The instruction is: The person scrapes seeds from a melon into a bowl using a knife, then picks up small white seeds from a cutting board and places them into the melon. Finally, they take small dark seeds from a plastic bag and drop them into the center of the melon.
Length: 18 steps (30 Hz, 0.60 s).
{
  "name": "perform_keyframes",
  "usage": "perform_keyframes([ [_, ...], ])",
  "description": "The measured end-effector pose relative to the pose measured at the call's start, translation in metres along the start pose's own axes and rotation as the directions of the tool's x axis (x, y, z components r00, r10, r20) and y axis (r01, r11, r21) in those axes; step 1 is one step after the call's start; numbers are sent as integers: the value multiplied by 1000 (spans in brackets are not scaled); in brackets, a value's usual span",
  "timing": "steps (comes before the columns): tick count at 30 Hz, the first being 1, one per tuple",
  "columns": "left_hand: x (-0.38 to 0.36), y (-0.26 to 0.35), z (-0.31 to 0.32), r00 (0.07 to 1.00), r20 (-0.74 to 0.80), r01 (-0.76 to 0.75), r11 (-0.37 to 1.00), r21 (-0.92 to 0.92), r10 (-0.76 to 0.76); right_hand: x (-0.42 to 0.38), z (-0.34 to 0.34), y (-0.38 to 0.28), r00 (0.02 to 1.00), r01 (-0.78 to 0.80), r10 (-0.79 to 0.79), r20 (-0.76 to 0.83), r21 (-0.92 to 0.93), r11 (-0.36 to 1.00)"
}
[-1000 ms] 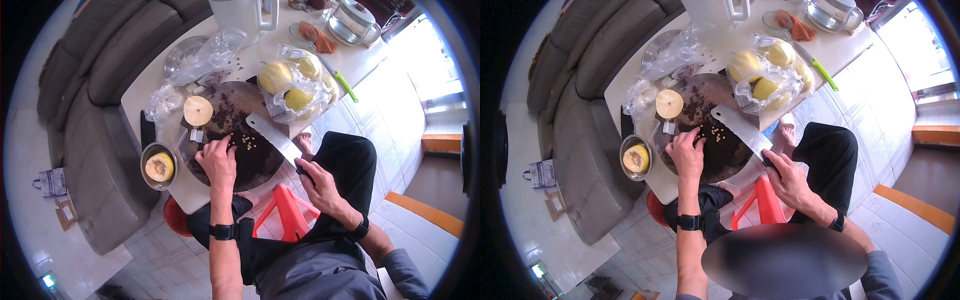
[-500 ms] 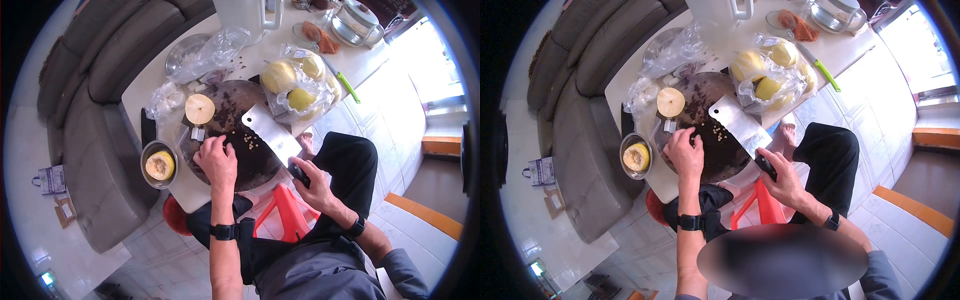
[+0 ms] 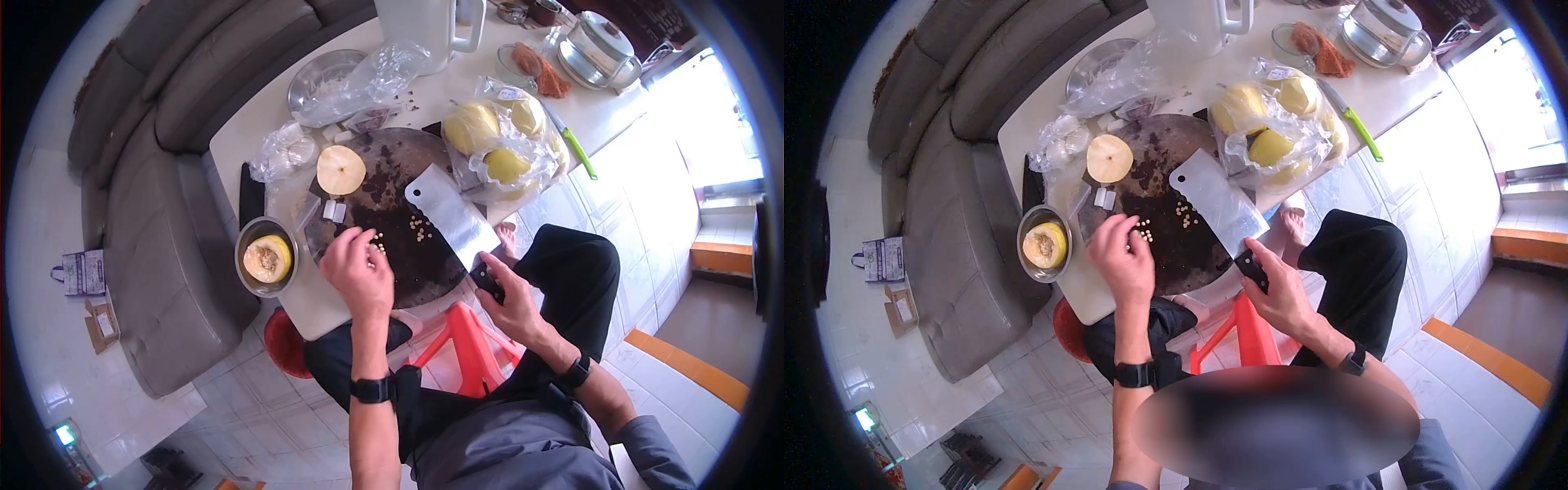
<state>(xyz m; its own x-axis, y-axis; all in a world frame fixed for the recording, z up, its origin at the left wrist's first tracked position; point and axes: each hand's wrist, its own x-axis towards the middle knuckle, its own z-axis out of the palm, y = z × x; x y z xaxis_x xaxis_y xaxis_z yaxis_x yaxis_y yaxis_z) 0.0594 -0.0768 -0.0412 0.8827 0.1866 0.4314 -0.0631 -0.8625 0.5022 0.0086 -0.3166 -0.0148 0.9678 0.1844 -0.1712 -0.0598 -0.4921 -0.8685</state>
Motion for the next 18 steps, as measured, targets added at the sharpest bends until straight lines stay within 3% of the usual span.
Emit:
perform_keyframes([
  [2, -3, -12, -13, 974, -140, 140, 960, -242, -178, 0, 3, 4, 999, 35, -36, -32, -35, 999],
  [3, -4, -16, -20, 937, -250, 191, 955, -225, -246, 0, 6, 6, 994, 81, -86, -68, -68, 994],
  [5, 1, -23, -28, 843, -320, 304, 874, -379, -432, 1, 12, 6, 986, 127, -137, -98, -98, 987],
  [7, 13, -19, -25, 855, -341, 268, 895, -356, -392, 2, 19, 3, 969, 193, -222, -110, -227, 955],
  [10, 35, 23, -11, 984, -124, 92, 966, -244, -125, 0, 30, -2, 969, 194, -232, -85, -319, 928],
  [13, 45, 43, 28, 995, 52, -81, 986, -148, 90, 0, 34, 1, 959, 220, -270, -90, -369, 903],
  [15, 45, 47, 54, 980, 108, -165, 986, -8, 165, -7, 38, 5, 963, 208, -260, -72, -417, 885],
  [18, 43, 46, 78, 968, 194, -174, 982, 68, 158, -11, 35, 11, 955, 240, -292, -45, -456, 857],
])
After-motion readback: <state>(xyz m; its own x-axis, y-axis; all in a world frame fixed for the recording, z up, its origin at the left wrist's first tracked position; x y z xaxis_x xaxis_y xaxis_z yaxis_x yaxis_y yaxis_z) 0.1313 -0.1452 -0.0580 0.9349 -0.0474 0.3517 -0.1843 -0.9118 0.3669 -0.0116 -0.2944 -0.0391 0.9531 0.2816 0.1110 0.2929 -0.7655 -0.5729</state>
